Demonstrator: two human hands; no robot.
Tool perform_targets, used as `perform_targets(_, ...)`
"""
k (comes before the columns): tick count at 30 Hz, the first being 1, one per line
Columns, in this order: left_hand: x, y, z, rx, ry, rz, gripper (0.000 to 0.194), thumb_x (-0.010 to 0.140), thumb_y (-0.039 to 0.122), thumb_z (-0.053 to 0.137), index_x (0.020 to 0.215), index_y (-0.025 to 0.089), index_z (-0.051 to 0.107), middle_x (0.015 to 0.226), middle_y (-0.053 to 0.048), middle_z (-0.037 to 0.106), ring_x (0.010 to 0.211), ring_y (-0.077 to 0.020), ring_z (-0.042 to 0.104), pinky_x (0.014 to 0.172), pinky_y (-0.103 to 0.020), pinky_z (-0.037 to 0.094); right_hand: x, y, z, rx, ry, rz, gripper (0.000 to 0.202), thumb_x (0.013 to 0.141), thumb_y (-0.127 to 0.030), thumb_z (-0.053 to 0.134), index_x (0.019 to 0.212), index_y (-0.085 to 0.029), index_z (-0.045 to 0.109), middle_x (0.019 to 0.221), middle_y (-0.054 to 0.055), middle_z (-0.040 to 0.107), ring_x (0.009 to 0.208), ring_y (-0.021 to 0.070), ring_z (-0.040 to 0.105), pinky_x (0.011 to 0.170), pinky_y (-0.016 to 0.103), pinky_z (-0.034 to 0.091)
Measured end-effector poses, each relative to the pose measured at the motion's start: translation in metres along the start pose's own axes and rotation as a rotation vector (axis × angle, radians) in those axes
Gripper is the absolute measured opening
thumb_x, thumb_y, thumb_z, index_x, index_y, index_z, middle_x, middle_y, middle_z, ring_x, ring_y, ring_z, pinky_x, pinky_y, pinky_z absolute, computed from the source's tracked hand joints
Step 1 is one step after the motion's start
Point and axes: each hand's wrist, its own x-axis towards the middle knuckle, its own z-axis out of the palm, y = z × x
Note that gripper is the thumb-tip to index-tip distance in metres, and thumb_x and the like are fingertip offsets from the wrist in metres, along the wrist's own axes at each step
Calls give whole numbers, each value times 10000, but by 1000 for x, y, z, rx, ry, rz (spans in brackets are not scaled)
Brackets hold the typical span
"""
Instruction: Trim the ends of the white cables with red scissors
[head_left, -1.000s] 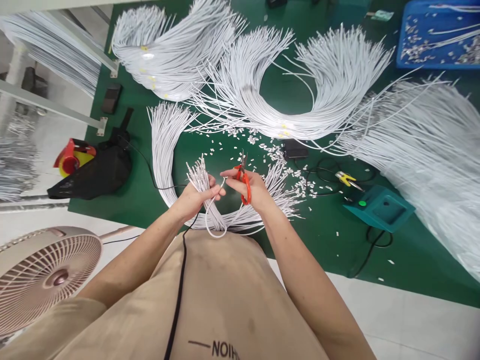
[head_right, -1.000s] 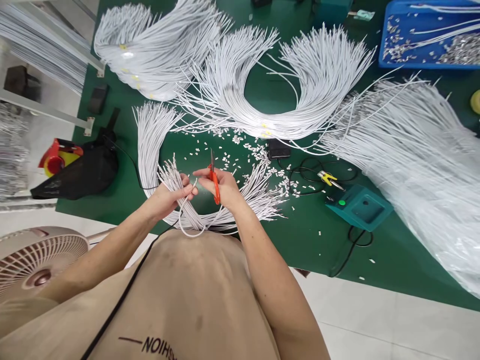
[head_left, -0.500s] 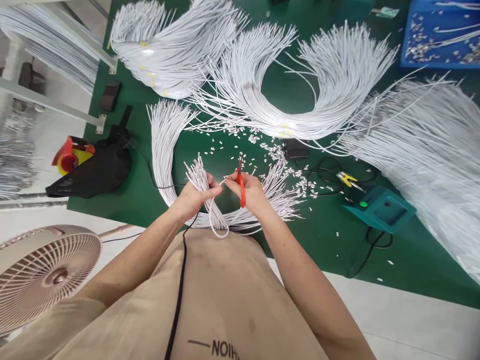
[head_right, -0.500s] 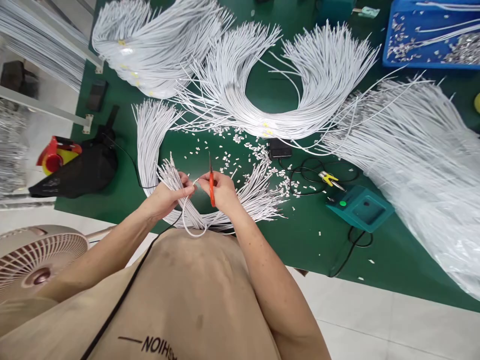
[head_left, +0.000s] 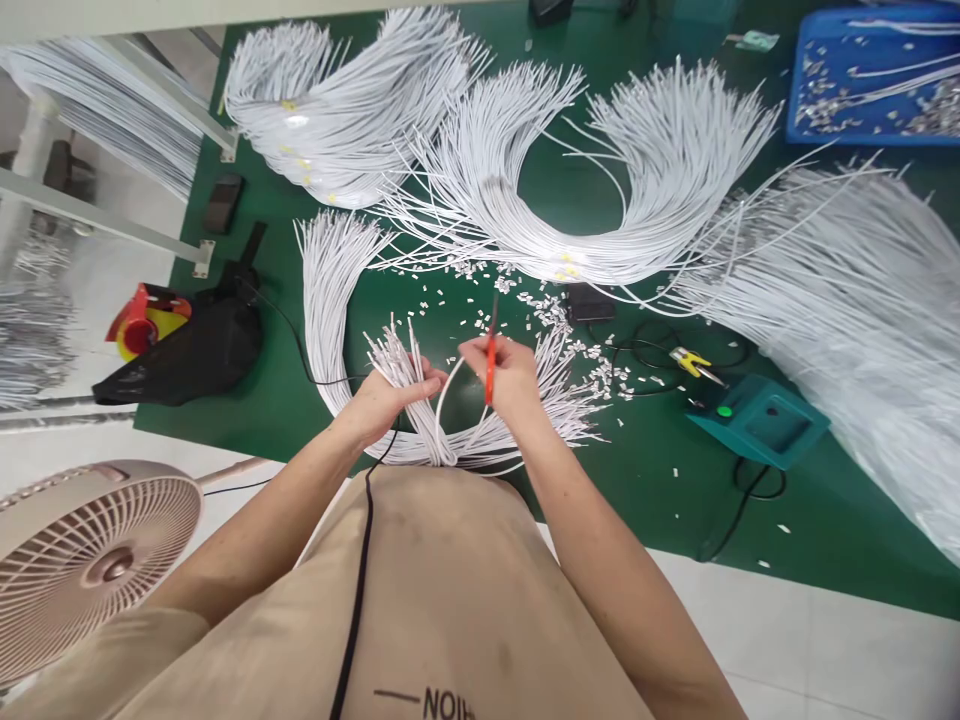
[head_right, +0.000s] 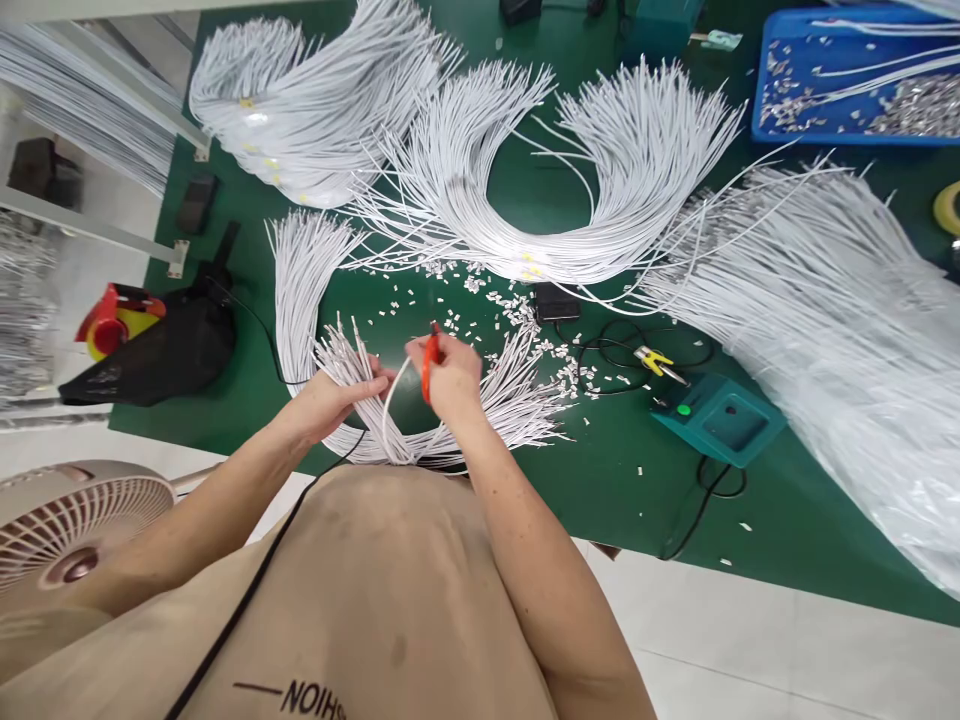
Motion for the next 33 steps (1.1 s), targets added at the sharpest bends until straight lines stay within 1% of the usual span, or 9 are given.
perform_targets(3, -1, 1, -1, -27, -15, -35, 317, 586, 251, 755, 839, 140, 602, 849, -63, 667, 741, -166, 610, 742, -324, 454, 3, -14, -22, -357, 347, -136, 223, 778, -327, 484, 830, -155, 617, 868, 78, 611, 837, 202, 540, 767, 329, 392)
perform_targets(5, -1, 0, -1, -32, 6, -41, 312, 592, 256, 752, 845, 140, 611, 824, -48, 657, 743, -170, 614, 740, -331, 470, 2, -24, -25, -480, 408, -254, 214, 803, -299, 460, 838, -152, 610, 910, 94, 598, 890, 215, 528, 808, 353, 376)
perform_targets(8, 1, -4, 0, 4, 24, -27, 326, 592, 262, 749, 863, 139, 616, 711, -15, 634, 681, -164, 609, 695, -327, 482, 0, -31, -9, -377, 174, -370, 201, 815, -301, 462, 820, -175, 618, 864, 56, 612, 803, 173, 551, 737, 301, 410)
perform_targets(11, 2, -6, 1, 45, 17, 39, 348, 578, 264, 754, 872, 137, 618, 679, -9, 629, 654, -166, 604, 690, -328, 479, 2, -26, 13, -254, -31, -346, 165, 765, -317, 532, 771, -189, 635, 832, 24, 632, 733, 146, 565, 663, 260, 422)
perform_targets(15, 2, -6, 4, -32, 51, 96, 321, 583, 285, 751, 830, 152, 595, 709, 1, 622, 689, -162, 606, 702, -311, 473, 6, -15, 25, -186, -85, -190, 199, 715, -369, 572, 677, -185, 641, 668, -2, 619, 624, 130, 543, 593, 244, 407)
perform_targets(21, 4, 0, 10, -175, 61, 106, 278, 592, 254, 754, 737, 158, 537, 683, 15, 591, 684, -130, 588, 611, -237, 426, 5, -5, 20, -17, -198, 2, 304, 749, -444, 509, 713, -178, 652, 565, -18, 584, 570, 117, 526, 563, 228, 394)
perform_targets(23, 5, 2, 9, -165, 62, 93, 285, 588, 245, 757, 773, 154, 560, 678, 18, 578, 667, -119, 571, 602, -233, 415, 2, -3, 14, -113, -179, -9, 315, 770, -452, 482, 762, -190, 657, 612, -11, 603, 593, 122, 536, 577, 235, 393)
perform_targets(28, 7, -1, 5, -88, 76, 121, 403, 610, 259, 741, 986, 167, 627, 697, 21, 559, 613, -92, 511, 596, -235, 397, -7, -2, 1, -683, -124, -148, 263, 752, -430, 514, 764, -201, 643, 809, 40, 633, 715, 174, 565, 610, 263, 370)
perform_targets(33, 8, -6, 5, -28, 134, 131, 338, 599, 272, 748, 902, 155, 656, 748, 0, 595, 605, -89, 500, 611, -245, 400, -11, -7, 4, -909, -176, -164, 308, 791, -446, 440, 774, -200, 624, 806, 55, 634, 718, 194, 577, 599, 272, 352)
